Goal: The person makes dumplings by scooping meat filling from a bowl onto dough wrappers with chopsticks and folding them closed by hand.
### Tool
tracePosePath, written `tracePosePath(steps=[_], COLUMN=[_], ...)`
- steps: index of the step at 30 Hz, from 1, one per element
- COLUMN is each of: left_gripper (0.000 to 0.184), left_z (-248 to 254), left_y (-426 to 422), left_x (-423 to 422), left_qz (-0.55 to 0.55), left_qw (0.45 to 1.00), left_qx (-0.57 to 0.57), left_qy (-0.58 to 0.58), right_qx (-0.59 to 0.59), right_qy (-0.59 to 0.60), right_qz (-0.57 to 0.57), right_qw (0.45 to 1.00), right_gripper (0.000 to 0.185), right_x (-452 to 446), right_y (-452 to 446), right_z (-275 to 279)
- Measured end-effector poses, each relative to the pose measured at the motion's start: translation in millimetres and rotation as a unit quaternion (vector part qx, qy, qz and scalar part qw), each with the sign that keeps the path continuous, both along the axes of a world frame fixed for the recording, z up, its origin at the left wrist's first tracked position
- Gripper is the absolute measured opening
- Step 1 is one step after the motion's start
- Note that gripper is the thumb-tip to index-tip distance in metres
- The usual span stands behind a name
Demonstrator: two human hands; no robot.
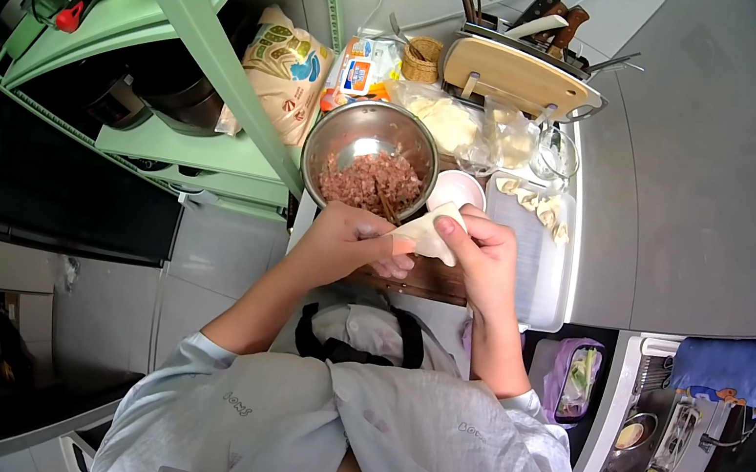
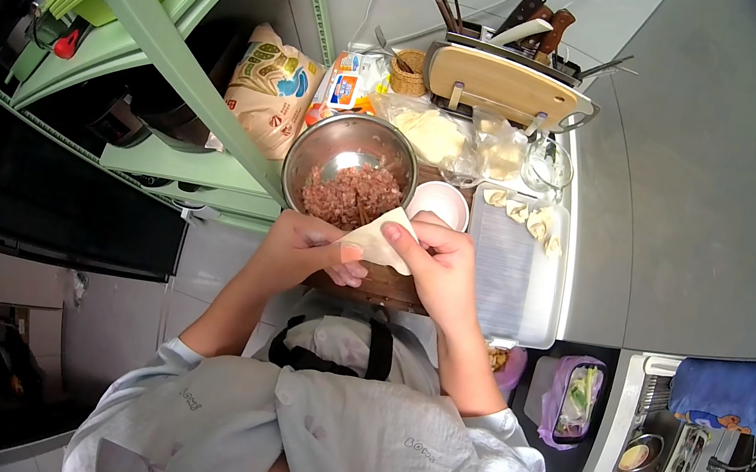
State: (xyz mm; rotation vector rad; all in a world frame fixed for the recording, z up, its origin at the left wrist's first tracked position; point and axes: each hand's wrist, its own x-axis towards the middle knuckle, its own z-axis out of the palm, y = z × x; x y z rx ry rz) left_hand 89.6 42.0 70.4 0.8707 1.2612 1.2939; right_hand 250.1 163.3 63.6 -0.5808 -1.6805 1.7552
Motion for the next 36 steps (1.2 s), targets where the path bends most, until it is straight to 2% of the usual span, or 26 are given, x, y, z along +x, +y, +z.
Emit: tracePosePath(steps=[9, 12, 15, 17, 19, 23, 27, 30, 33, 36], left_gripper=[0.018, 0.022, 0.03, 0.029, 0.027, 0.015, 0.007, 0.008, 0.009, 0.011], left_z=[1, -1, 4, -11, -7, 1, -3, -5, 8, 2], left_y=[-4, -6, -4, 7, 13, 12, 11, 10, 10, 10], left_x=[-5, -7, -4, -1, 6, 12, 10, 9, 10, 13], left_qz=[-0.005, -0.033, -0.018, 0.011, 0.026, 0.03, 0.006, 0.005, -0.008, 0.052], left_qw=[0.999, 0.999, 0.996, 0.982, 0.974, 0.981, 0.985, 0.99, 0.983, 0.986], left_qx=[0.018, 0.031, 0.078, 0.186, 0.215, 0.154, 0.104, 0.071, 0.044, 0.077], left_qy=[-0.034, -0.003, 0.038, 0.042, 0.065, 0.117, 0.136, 0.121, 0.18, 0.139], right_qx=[-0.019, -0.057, -0.027, 0.017, 0.059, 0.115, 0.112, 0.089, 0.173, 0.126], right_qy=[0.035, 0.045, 0.058, 0.057, 0.048, 0.03, 0.04, 0.022, -0.02, -0.024], right_qz=[-0.029, -0.027, 0.004, 0.051, 0.069, 0.034, 0.031, 0.045, 0.031, 0.033], right_qw=[0.999, 0.997, 0.998, 0.997, 0.995, 0.992, 0.992, 0.995, 0.984, 0.991], right_gripper=[0.017, 0.018, 0.017, 0.015, 0.011, 0.005, 0.01, 0.011, 0.012, 0.012], right_x=[4, 3, 9, 12, 11, 6, 9, 8, 7, 6], right_y=[6, 3, 6, 11, 11, 4, 8, 7, 6, 4], right_z=[-2, 2, 1, 3, 8, 18, 12, 15, 22, 25])
